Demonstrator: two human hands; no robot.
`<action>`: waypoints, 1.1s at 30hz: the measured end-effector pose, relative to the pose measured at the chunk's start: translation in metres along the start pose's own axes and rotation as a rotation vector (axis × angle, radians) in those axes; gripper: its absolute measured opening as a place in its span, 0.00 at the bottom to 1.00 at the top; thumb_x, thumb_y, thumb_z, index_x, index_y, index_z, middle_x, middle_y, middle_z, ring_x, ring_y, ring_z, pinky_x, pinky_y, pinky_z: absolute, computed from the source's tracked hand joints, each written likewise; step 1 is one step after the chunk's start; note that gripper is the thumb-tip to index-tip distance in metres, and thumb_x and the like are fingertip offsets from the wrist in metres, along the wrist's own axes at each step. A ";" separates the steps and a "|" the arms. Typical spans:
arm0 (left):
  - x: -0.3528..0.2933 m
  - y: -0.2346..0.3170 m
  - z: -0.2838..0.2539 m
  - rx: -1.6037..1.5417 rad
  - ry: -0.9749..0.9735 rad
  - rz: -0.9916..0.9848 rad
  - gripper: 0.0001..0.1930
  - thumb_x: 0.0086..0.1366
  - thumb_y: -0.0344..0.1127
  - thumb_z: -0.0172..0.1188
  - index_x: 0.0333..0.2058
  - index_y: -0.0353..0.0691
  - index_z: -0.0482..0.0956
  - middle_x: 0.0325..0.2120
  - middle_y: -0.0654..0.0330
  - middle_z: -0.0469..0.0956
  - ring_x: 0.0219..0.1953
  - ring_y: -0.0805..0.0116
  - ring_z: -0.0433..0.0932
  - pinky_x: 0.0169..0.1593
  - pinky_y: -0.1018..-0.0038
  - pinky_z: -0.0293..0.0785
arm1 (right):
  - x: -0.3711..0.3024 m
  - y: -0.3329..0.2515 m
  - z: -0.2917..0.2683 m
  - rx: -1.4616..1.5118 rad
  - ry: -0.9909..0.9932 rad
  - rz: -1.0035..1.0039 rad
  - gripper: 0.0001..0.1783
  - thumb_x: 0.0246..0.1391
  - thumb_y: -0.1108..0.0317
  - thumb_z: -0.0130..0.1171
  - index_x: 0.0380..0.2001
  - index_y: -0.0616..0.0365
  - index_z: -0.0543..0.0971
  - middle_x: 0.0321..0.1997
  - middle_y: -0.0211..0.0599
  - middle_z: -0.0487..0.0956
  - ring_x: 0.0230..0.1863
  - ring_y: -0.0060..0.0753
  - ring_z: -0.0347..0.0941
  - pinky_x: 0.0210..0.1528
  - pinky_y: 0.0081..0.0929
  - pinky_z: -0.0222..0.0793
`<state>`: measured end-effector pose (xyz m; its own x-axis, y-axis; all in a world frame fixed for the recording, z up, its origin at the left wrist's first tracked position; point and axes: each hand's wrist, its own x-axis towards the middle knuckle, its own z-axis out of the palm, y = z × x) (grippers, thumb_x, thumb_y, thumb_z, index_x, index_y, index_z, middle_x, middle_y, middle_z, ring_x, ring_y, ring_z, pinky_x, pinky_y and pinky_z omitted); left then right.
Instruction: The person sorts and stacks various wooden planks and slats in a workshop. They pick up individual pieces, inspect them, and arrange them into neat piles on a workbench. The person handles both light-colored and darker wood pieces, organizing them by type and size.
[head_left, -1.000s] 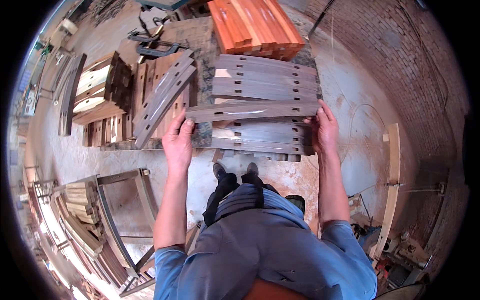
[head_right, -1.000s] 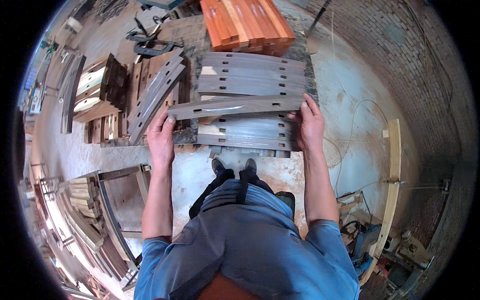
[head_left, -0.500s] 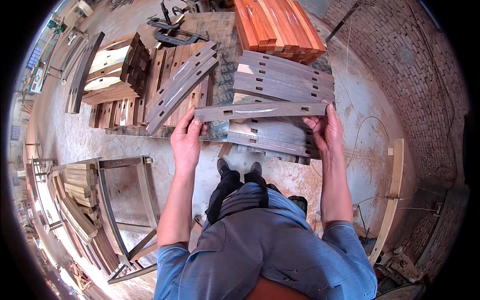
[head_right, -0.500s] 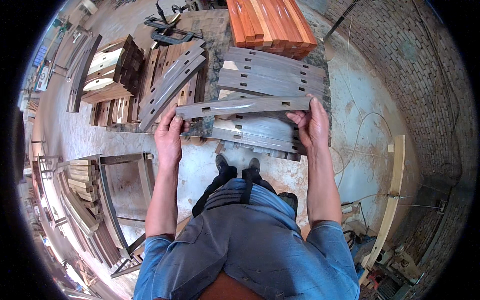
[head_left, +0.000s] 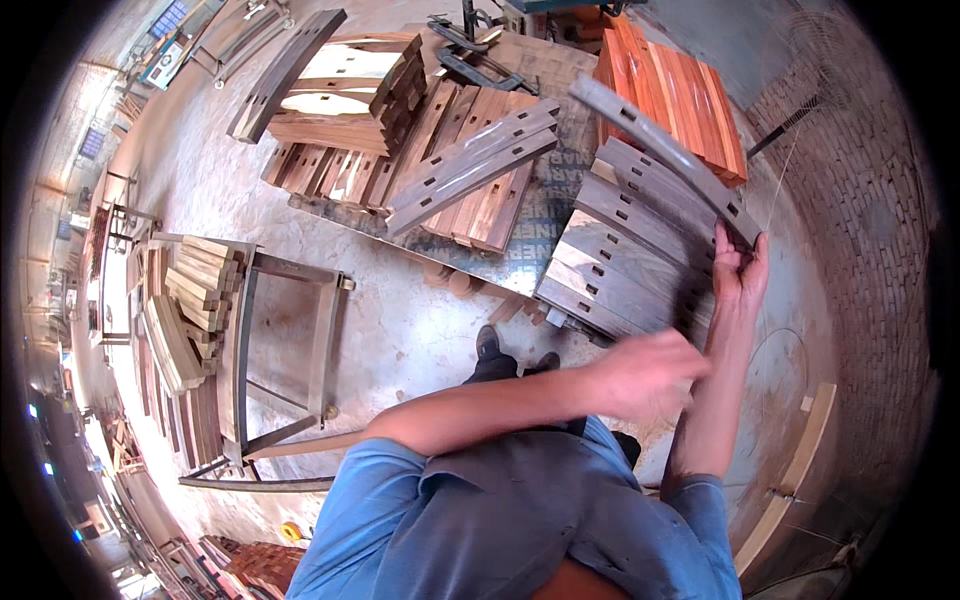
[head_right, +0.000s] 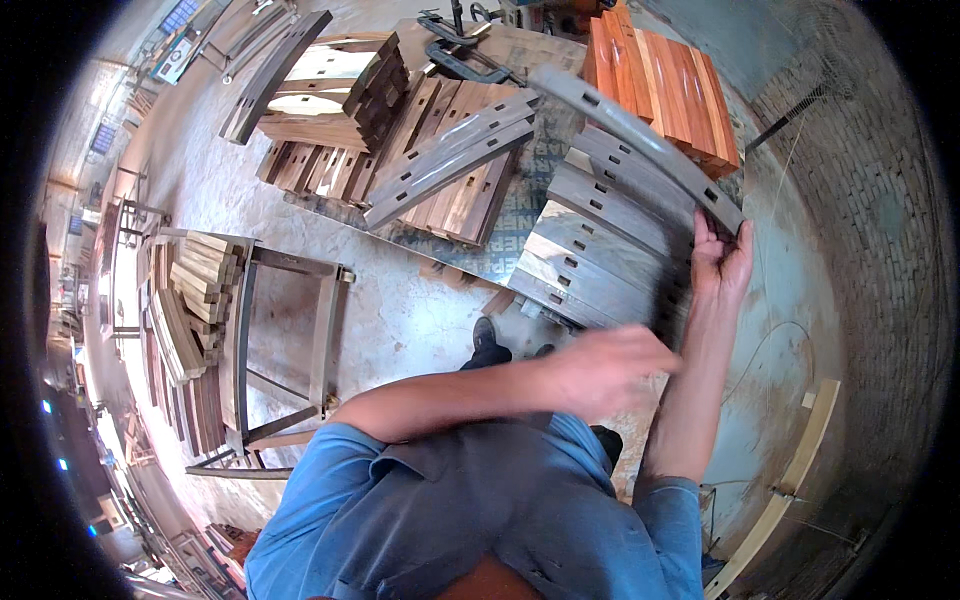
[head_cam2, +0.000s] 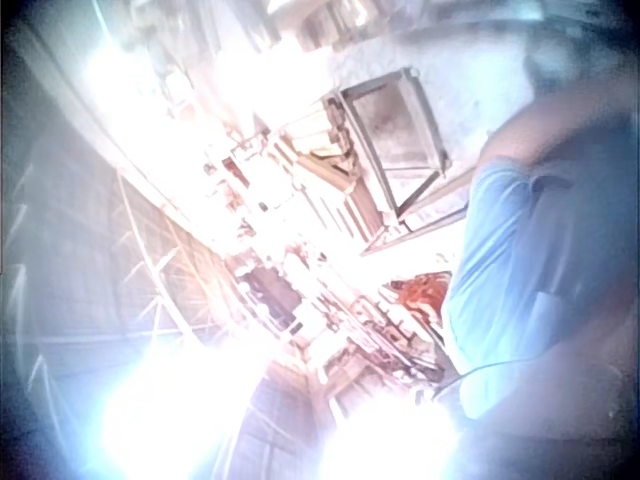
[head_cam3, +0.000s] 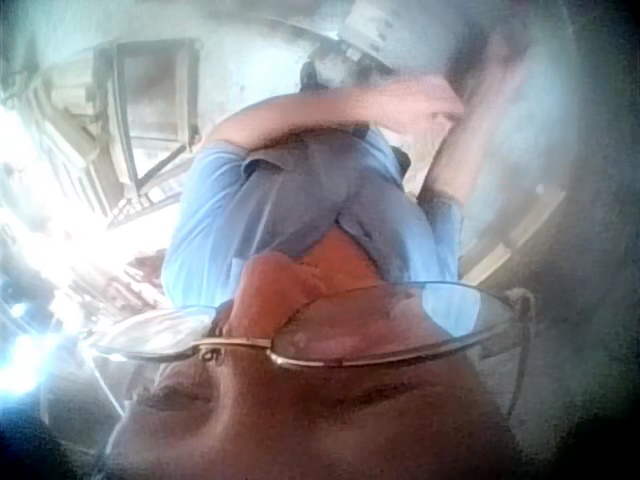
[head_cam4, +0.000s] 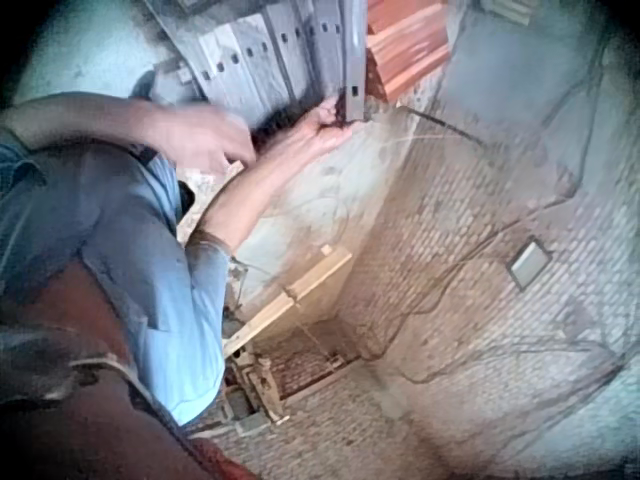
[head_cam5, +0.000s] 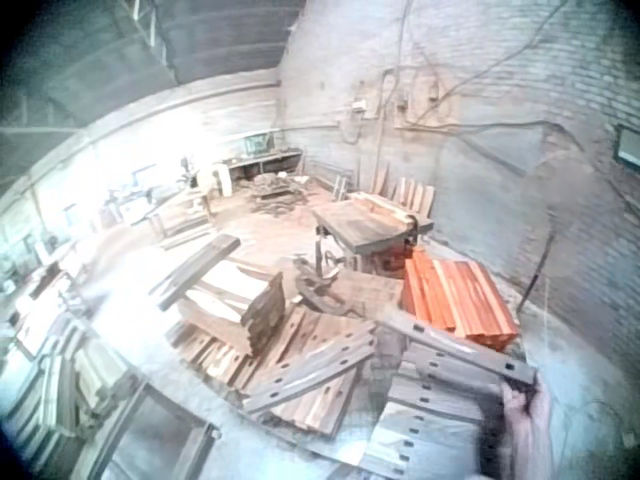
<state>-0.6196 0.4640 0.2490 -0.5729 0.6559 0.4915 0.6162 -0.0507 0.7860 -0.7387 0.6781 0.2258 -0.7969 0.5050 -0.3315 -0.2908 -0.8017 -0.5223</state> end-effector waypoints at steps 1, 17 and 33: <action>0.009 0.006 0.015 -0.013 -0.099 0.037 0.23 0.51 0.37 0.65 0.45 0.36 0.74 0.43 0.53 0.72 0.50 0.53 0.68 0.54 0.62 0.68 | 0.001 0.001 0.010 0.014 0.008 -0.020 0.18 0.67 0.61 0.46 0.50 0.65 0.70 0.57 0.50 0.73 0.59 0.51 0.68 0.65 0.57 0.60; 0.030 0.012 0.028 0.165 0.048 0.134 0.17 0.49 0.39 0.63 0.36 0.34 0.76 0.44 0.52 0.70 0.51 0.55 0.65 0.53 0.62 0.64 | 0.030 -0.003 0.021 0.028 0.053 -0.073 0.20 0.68 0.59 0.42 0.51 0.66 0.69 0.56 0.50 0.73 0.59 0.52 0.68 0.65 0.56 0.61; 0.000 0.035 0.023 0.209 -0.137 0.271 0.14 0.44 0.24 0.60 0.34 0.36 0.79 0.44 0.53 0.76 0.51 0.51 0.73 0.53 0.62 0.72 | 0.033 0.023 0.036 0.262 -0.052 0.019 0.25 0.64 0.54 0.50 0.56 0.61 0.64 0.58 0.51 0.65 0.62 0.52 0.61 0.66 0.59 0.55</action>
<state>-0.5857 0.4790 0.2677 -0.3051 0.7351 0.6055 0.8410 -0.0904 0.5335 -0.7907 0.6649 0.2311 -0.8275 0.4776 -0.2952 -0.3973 -0.8695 -0.2934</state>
